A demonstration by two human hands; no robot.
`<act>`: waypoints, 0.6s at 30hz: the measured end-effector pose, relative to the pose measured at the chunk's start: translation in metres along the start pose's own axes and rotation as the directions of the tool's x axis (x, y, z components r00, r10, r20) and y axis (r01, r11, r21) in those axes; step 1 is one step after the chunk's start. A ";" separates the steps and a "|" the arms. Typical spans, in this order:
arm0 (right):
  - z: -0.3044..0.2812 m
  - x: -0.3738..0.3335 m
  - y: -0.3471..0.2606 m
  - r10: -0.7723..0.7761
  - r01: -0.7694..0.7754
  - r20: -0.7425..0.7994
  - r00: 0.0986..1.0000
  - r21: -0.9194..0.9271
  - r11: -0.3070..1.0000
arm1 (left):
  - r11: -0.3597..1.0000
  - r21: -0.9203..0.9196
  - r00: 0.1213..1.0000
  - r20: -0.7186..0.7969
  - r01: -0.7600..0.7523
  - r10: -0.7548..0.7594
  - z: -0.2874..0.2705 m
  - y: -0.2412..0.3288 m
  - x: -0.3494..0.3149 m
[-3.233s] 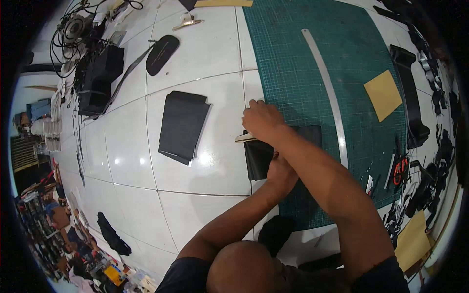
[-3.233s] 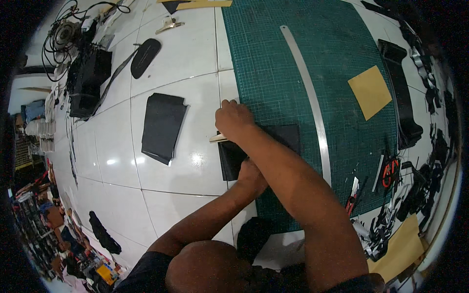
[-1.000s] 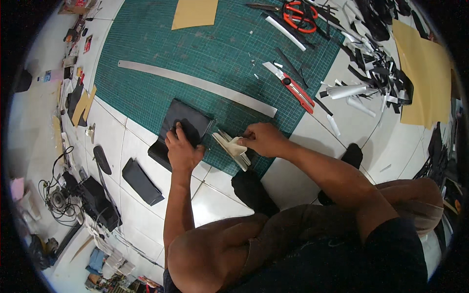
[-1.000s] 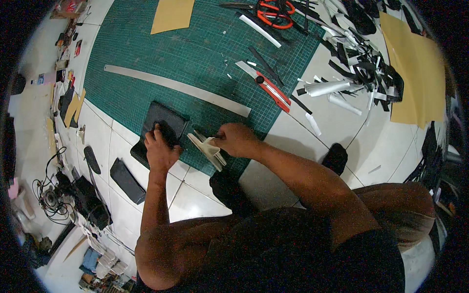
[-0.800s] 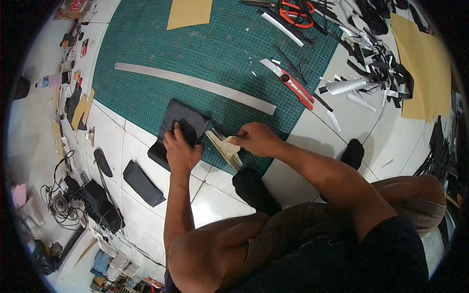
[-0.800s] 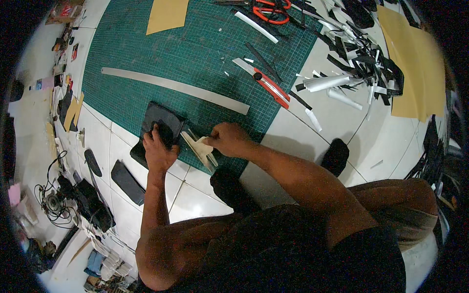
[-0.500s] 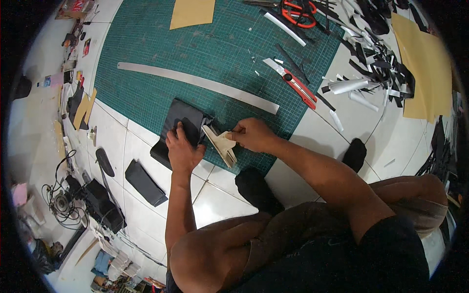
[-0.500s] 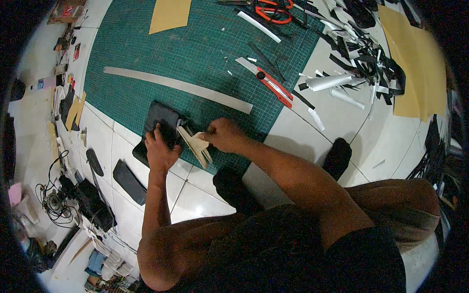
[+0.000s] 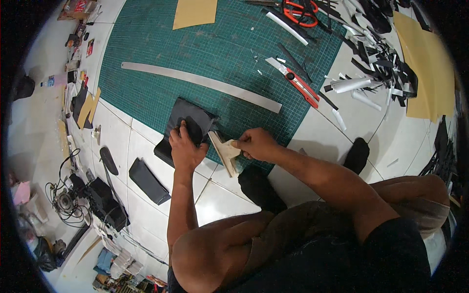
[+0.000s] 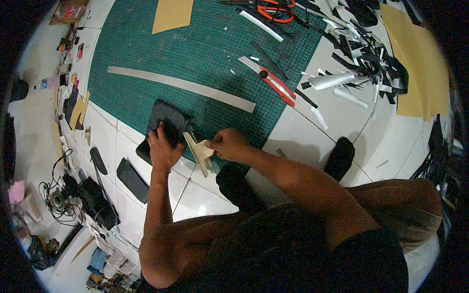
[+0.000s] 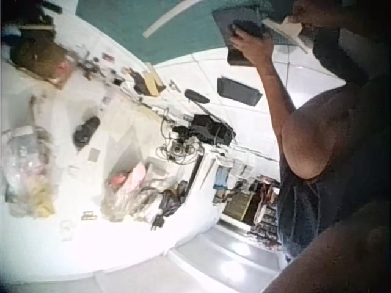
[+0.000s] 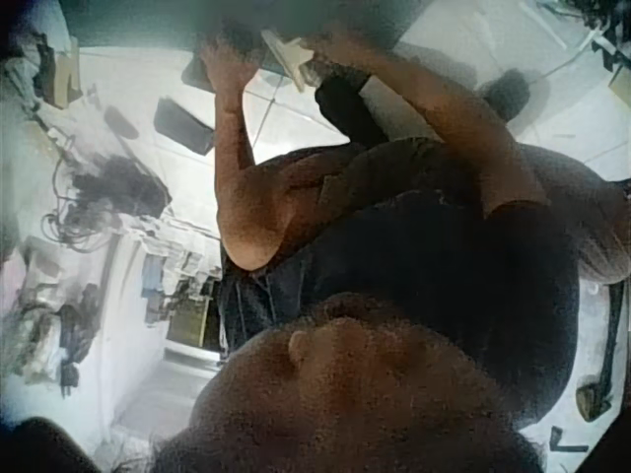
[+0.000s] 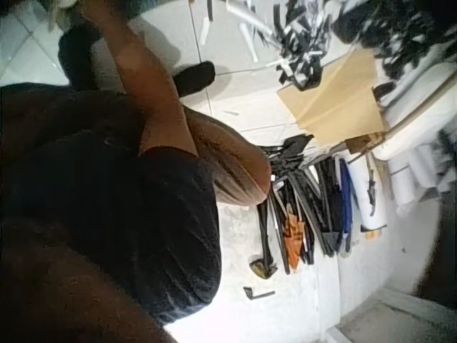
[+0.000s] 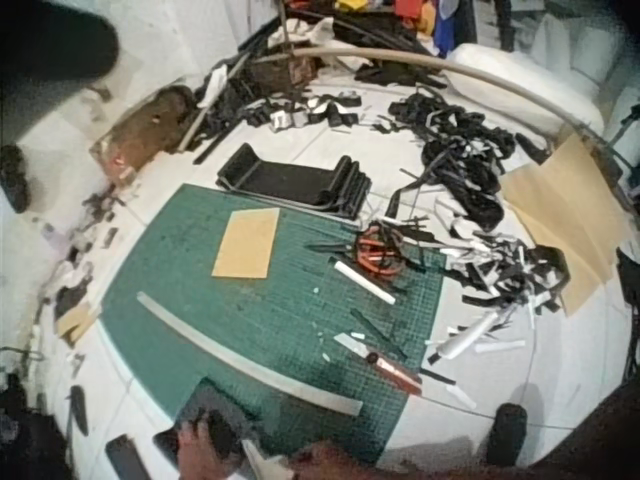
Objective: Measuring, cutting, and organizing black and tan fabric pieces for production on a workspace floor.
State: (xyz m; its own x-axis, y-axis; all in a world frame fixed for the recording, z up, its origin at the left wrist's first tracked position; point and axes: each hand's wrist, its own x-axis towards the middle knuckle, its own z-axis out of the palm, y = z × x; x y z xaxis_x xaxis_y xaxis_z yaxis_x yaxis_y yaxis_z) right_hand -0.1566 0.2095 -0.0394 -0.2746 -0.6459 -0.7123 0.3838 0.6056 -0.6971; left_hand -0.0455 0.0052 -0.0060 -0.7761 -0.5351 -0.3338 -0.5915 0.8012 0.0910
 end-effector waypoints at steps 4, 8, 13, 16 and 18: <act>0.009 0.014 0.007 0.001 -0.002 0.007 1.000 0.087 0.996 | 1.000 0.000 1.000 0.016 0.002 -0.002 0.001 0.003 0.001; 0.012 0.019 0.008 -0.107 0.107 -0.004 0.994 0.036 0.994 | 1.000 0.013 1.000 0.013 0.007 -0.007 0.002 -0.002 -0.001; 0.008 0.020 0.004 -0.140 0.137 0.032 0.990 0.085 0.987 | 0.999 0.026 1.000 -0.004 -0.024 0.024 0.003 0.002 0.000; 0.009 0.017 -0.001 -0.151 0.147 0.048 0.987 0.069 0.987 | 0.999 0.045 1.000 0.010 -0.019 0.019 -0.001 0.000 -0.001; 0.011 0.017 -0.003 -0.134 0.133 0.048 0.990 0.036 0.990 | 0.999 0.028 0.999 -0.015 -0.027 0.028 0.000 -0.004 -0.001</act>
State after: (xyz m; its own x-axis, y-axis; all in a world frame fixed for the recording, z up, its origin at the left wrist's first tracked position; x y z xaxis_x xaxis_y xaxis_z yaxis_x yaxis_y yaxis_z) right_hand -0.1531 0.1919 -0.0486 -0.2810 -0.7431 -0.6073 0.3751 0.4975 -0.7822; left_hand -0.0428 0.0027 -0.0064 -0.7955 -0.5166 -0.3167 -0.5636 0.8227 0.0738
